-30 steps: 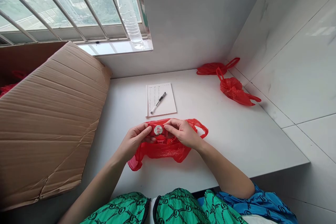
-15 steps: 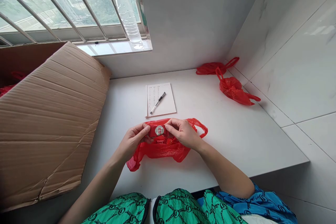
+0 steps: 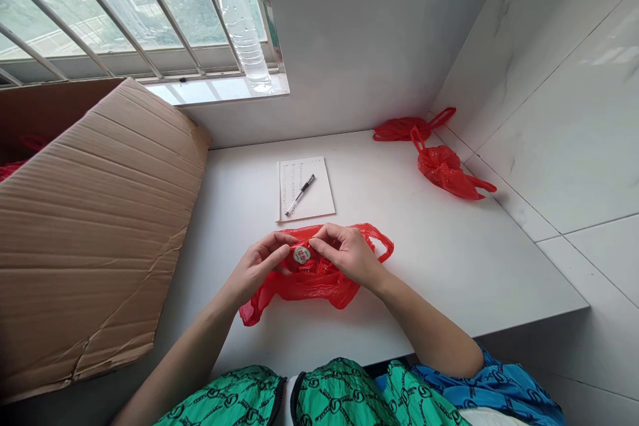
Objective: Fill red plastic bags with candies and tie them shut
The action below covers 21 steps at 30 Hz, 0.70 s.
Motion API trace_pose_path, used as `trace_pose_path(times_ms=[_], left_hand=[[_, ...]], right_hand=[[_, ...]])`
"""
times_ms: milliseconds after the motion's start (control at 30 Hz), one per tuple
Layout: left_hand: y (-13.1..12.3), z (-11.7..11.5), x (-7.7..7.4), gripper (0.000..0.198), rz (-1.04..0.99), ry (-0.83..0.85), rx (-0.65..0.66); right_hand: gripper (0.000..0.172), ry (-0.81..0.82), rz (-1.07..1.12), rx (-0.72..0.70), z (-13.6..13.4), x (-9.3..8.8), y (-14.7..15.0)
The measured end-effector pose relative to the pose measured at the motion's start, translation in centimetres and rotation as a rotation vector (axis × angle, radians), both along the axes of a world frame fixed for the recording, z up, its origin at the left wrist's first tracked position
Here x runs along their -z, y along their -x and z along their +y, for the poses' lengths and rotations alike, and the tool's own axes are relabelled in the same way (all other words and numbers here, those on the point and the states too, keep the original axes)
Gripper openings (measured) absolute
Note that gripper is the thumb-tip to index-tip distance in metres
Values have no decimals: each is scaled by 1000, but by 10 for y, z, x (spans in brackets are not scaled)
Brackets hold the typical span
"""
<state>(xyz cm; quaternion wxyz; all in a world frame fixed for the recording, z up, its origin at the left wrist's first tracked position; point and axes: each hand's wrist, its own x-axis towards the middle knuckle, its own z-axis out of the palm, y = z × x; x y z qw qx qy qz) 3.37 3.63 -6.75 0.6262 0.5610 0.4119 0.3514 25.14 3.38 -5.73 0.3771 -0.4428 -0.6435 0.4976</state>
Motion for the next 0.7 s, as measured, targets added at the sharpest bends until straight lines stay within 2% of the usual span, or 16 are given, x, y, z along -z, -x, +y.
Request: trace_pose_path(times_ms=[233, 500, 700], left_hand=[[-5, -3, 5, 26, -13, -108, 3], [-4, -5, 8, 22, -11, -193, -24], [-6, -8, 7, 15, 123, -469, -100]], right_hand=[[27, -66, -9, -1, -5, 0, 6], [26, 12, 135, -12, -5, 2, 10], [20, -105, 122, 70, -8, 4, 13]])
